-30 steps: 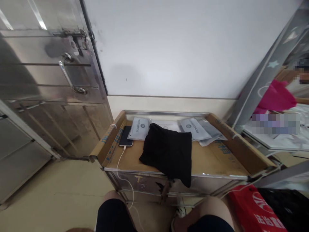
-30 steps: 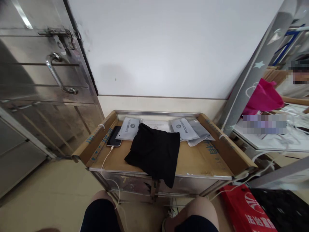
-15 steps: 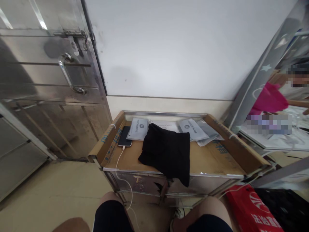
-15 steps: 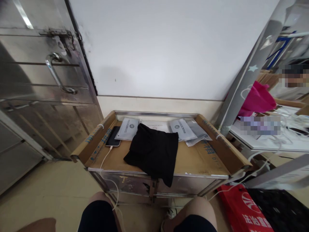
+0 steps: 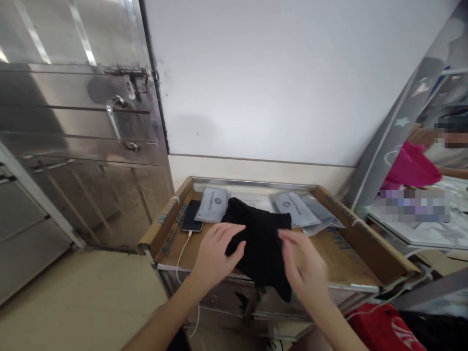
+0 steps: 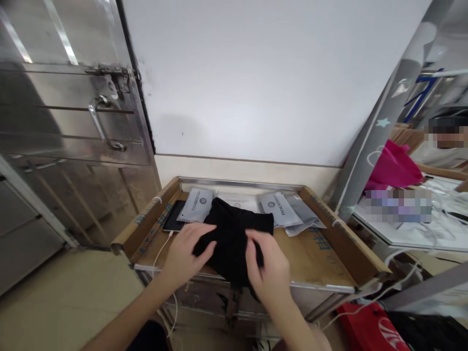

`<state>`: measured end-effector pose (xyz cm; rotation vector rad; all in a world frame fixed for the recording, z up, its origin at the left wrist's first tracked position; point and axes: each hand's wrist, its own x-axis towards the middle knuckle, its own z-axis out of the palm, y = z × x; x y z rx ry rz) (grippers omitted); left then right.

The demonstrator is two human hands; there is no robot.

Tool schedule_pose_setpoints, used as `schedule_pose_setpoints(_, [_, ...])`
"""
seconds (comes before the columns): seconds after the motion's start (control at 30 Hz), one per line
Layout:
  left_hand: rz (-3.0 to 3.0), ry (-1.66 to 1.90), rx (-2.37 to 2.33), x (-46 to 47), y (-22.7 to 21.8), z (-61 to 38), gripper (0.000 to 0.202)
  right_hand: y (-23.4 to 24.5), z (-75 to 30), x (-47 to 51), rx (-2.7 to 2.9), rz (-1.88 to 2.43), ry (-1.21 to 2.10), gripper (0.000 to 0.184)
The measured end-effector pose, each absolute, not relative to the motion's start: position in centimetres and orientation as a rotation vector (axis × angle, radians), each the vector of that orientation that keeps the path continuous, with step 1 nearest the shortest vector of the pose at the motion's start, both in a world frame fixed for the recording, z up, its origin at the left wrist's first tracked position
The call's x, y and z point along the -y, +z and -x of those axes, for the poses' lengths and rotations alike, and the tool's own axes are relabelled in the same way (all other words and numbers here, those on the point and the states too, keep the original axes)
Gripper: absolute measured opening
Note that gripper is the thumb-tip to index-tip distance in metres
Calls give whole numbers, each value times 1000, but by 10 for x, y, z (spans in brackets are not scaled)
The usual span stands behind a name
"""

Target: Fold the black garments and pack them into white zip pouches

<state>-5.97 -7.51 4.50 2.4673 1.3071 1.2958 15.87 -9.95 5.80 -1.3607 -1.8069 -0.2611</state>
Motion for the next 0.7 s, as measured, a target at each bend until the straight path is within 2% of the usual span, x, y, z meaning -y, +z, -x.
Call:
schedule_pose_setpoints(0.1, [-2561, 868, -1248, 22, 28, 35, 66, 34, -153, 30, 1972, 1360, -35, 37])
schedule_pose_setpoints(0.13, [-2567, 763, -1254, 12, 22, 29, 64, 24, -153, 11, 2037, 1388, 27, 38])
schedule_pose_setpoints(0.2, [-2512, 726, -1350, 3, 12, 25, 41, 6, -153, -21, 2129, 1496, 89, 41])
schedule_pose_setpoints(0.27, [-2351, 864, -1475, 1, 7, 31, 24, -5, -156, -42, 2133, 1621, 106, 42])
schedule_pose_setpoints(0.43, [-1512, 1516, -1565, 4, 3, 70, 26, -9, -164, -61, 2077, 1683, 101, 50])
schedule_pose_setpoints(0.5, [-1132, 1665, -1544, 4, 2, 85, 26, -12, -166, -57, 2096, 1686, 37, 51])
schedule_pose_setpoints(0.6, [-883, 1695, -1476, 5, 5, 98, 26, -19, -172, -43, 2204, 1652, -74, 58])
schedule_pose_setpoints(0.7, [-815, 1542, -1414, -1, 13, 100, 34, -21, -185, -29, 2302, 1602, -82, 69])
